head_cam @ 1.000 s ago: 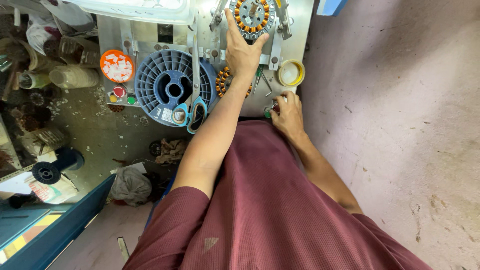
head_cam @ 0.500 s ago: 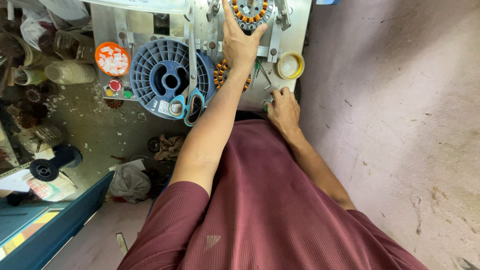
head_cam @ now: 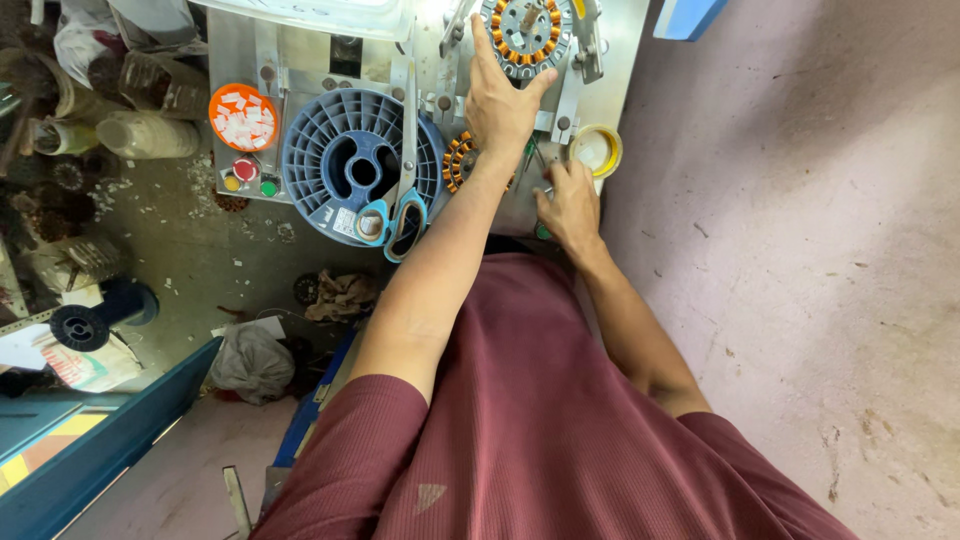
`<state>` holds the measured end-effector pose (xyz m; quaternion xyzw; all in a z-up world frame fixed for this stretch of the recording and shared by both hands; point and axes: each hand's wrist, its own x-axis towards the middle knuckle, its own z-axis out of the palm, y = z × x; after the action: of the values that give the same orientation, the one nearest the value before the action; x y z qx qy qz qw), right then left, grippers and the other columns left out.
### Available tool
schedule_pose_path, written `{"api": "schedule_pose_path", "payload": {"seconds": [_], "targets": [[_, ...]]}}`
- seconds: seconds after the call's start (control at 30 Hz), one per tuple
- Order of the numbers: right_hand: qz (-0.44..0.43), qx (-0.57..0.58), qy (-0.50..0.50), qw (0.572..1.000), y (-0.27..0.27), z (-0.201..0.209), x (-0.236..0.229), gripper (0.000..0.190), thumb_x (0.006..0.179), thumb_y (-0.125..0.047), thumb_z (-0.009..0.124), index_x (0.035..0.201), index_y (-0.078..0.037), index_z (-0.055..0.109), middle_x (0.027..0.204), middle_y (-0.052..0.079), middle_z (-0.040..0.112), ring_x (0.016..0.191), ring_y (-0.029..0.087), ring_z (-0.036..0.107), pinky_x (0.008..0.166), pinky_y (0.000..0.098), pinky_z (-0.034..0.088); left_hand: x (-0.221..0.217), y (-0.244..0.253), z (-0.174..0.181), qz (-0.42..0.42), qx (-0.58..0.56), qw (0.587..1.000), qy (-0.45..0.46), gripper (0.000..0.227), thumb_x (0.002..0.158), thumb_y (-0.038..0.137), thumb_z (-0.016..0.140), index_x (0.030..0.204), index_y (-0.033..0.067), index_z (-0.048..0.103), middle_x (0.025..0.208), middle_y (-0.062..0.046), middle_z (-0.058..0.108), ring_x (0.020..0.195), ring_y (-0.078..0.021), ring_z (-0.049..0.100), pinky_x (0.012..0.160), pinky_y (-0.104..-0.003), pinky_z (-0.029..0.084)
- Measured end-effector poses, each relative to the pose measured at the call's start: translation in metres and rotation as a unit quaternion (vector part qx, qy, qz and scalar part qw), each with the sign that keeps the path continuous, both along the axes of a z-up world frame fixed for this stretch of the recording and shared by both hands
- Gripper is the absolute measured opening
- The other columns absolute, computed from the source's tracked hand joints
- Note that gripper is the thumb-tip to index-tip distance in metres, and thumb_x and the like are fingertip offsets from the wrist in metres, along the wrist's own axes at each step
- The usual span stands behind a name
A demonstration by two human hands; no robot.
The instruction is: The person places a stator core into a winding machine, then uses a screwdriver to tighten a clamp. They remove the stator, insert a small metal piece into its center, and place it back into the machine to continue the process.
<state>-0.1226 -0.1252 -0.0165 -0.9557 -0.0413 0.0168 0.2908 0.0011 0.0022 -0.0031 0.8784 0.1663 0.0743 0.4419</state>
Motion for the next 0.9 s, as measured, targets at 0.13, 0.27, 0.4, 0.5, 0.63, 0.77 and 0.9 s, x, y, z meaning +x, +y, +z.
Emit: {"api": "schedule_pose_path", "payload": {"seconds": [0.13, 0.27, 0.4, 0.5, 0.63, 0.77, 0.9], "targets": [[-0.037, 0.164, -0.029, 0.985, 0.025, -0.056, 0.077, 0.033, 0.091, -0.016, 0.079, 0.107, 0.005, 0.059, 0.099, 0.021, 0.060, 0.093, 0.039, 0.059, 0.081, 0.0464, 0.049, 0.000, 0.001, 0.002, 0.007, -0.018, 1.000, 0.006, 0.125, 0.068, 0.042, 0.093, 0.161, 0.0173, 0.013, 0.132, -0.018, 0.062, 0.113, -0.0405, 0.067, 0.097, -0.047, 0.053], [-0.084, 0.432, 0.054, 0.896, 0.028, -0.141, 0.139, 0.032, 0.107, -0.020, 0.062, 0.129, 0.001, 0.052, 0.121, 0.016, 0.066, 0.107, 0.024, 0.063, 0.093, 0.0373, 0.053, 0.003, 0.000, 0.002, 0.015, -0.024, 0.999, -0.024, 0.123, 0.065, 0.038, 0.096, 0.159, 0.0152, 0.019, 0.136, -0.020, 0.060, 0.119, -0.0414, 0.064, 0.098, -0.047, 0.052], [-0.121, 0.646, 0.090, 0.748, 0.027, -0.213, 0.167, 0.038, 0.108, -0.020, 0.051, 0.141, -0.001, 0.047, 0.136, 0.013, 0.062, 0.119, 0.022, 0.064, 0.103, 0.0366, 0.055, 0.003, 0.000, 0.004, 0.019, -0.036, 0.999, 0.006, 0.121, 0.066, 0.035, 0.095, 0.159, 0.0155, 0.022, 0.133, -0.017, 0.062, 0.119, -0.0392, 0.065, 0.101, -0.047, 0.052], [-0.114, 0.666, 0.112, 0.728, 0.023, -0.237, 0.183, 0.038, 0.109, -0.021, 0.049, 0.142, -0.001, 0.047, 0.138, 0.013, 0.061, 0.121, 0.023, 0.062, 0.105, 0.0365, 0.054, 0.001, -0.001, 0.004, 0.019, -0.045, 0.999, -0.010, 0.121, 0.065, 0.033, 0.095, 0.159, 0.0149, 0.021, 0.133, -0.018, 0.061, 0.118, -0.0395, 0.065, 0.100, -0.047, 0.052], [-0.106, 0.676, 0.134, 0.716, 0.024, -0.237, 0.187, 0.039, 0.111, -0.022, 0.045, 0.144, -0.002, 0.046, 0.141, 0.012, 0.059, 0.124, 0.023, 0.061, 0.108, 0.0363, 0.053, 0.002, -0.002, 0.002, 0.015, -0.042, 0.999, -0.011, 0.120, 0.067, 0.035, 0.095, 0.159, 0.0158, 0.022, 0.129, -0.016, 0.063, 0.114, -0.0392, 0.066, 0.098, -0.047, 0.052], [-0.090, 0.682, 0.154, 0.710, 0.028, -0.227, 0.189, 0.040, 0.112, -0.023, 0.041, 0.146, -0.002, 0.046, 0.143, 0.012, 0.058, 0.127, 0.024, 0.059, 0.110, 0.0362, 0.051, 0.001, -0.002, 0.002, 0.013, -0.029, 0.999, -0.033, 0.119, 0.067, 0.035, 0.096, 0.158, 0.0162, 0.021, 0.127, -0.017, 0.062, 0.113, -0.0399, 0.065, 0.096, -0.048, 0.051], [-0.129, 0.669, 0.137, 0.719, 0.024, -0.222, 0.189, 0.040, 0.113, -0.024, 0.038, 0.145, -0.002, 0.046, 0.145, 0.012, 0.058, 0.128, 0.025, 0.059, 0.111, 0.0368, 0.051, 0.001, -0.004, 0.002, 0.019, -0.043, 0.999, -0.004, 0.122, 0.066, 0.035, 0.095, 0.160, 0.0158, 0.019, 0.126, -0.017, 0.062, 0.112, -0.0389, 0.066, 0.096, -0.047, 0.052]]}}
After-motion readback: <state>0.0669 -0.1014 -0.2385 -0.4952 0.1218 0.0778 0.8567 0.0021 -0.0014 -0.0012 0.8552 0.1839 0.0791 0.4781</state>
